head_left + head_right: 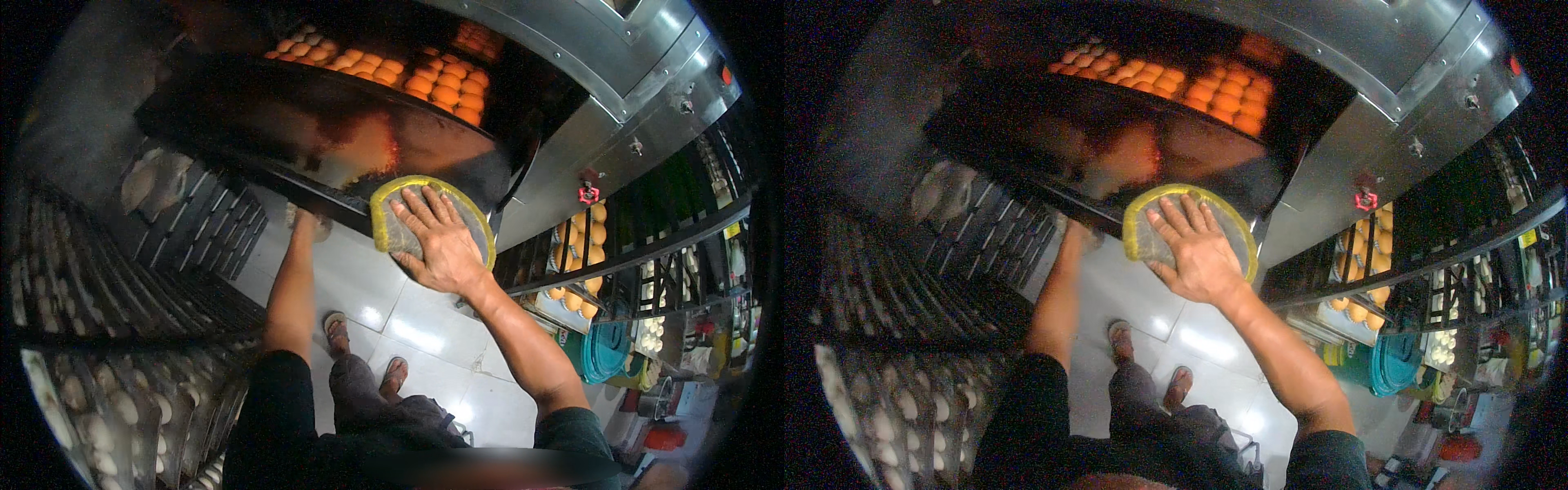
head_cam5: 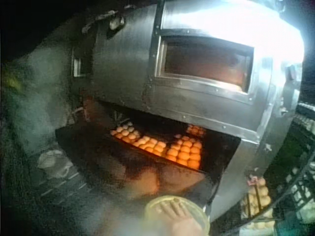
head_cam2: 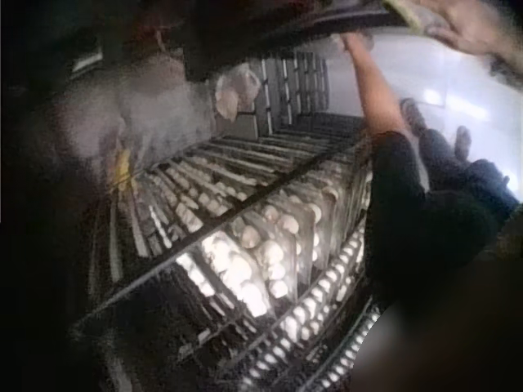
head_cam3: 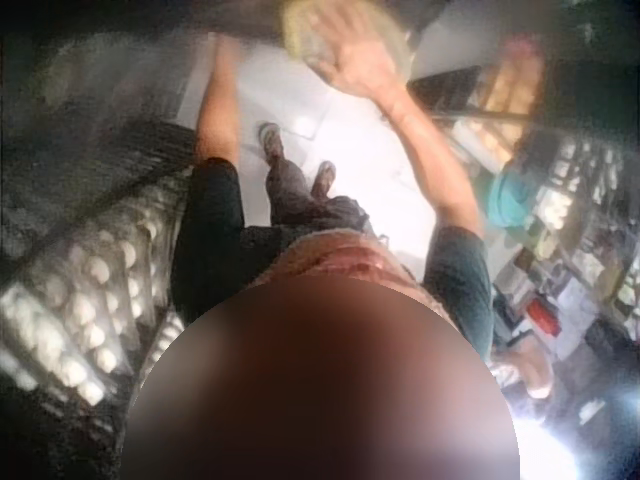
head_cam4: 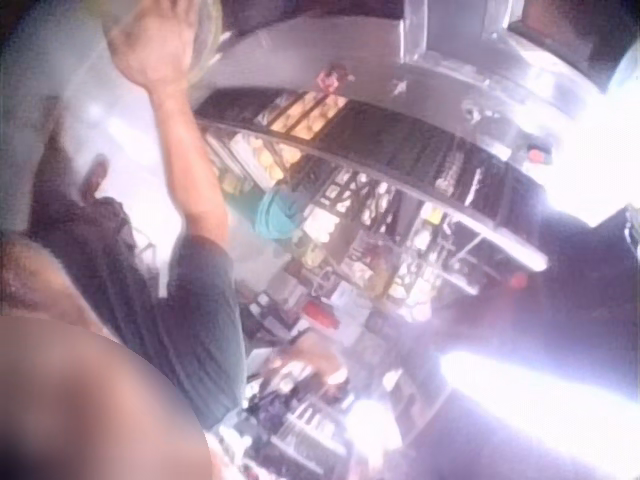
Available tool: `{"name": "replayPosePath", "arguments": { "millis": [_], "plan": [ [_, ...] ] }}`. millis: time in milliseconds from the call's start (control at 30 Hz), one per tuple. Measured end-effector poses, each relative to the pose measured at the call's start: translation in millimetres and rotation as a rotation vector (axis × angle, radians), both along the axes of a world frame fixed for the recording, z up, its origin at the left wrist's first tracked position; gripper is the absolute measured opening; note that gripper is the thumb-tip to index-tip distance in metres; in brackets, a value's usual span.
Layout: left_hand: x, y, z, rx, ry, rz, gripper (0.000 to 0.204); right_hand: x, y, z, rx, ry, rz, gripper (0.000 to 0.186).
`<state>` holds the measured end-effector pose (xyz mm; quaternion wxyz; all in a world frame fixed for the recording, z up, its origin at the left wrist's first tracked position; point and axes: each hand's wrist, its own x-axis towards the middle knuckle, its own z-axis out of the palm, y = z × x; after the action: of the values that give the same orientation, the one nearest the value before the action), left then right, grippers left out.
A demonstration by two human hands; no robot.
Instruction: The person uses two towels to remove several metal trays filled with baked buns from a large commercial oven and places them onto a rolling rack.
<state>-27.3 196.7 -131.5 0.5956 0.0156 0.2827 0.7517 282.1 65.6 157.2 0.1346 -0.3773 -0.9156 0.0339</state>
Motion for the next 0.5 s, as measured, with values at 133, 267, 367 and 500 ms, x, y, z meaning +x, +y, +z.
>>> {"name": "replayPosePath", "arguments": {
  "millis": [133,267,367,500],
  "plan": [
    [9.1,-5.4,13.8,-0.004,-0.007,-0.022,0.055,0.4,-2.2,0.2,-0.004,0.036,0.001,0.071],
    [14.3,-9.6,25.2,-0.005,-0.021,-0.041,0.053,-2.5,-5.7,5.6,-0.019,0.046,-0.024,0.070],
    [13.3,-15.4,29.3,-0.015,-0.018,-0.060,0.052,-3.5,-6.2,6.7,-0.035,0.061,-0.020,0.069],
    [13.6,-18.4,32.7,-0.036,-0.006,-0.091,0.051,3.4,-2.1,12.3,-0.228,0.293,-0.083,0.071]
  ]
}}
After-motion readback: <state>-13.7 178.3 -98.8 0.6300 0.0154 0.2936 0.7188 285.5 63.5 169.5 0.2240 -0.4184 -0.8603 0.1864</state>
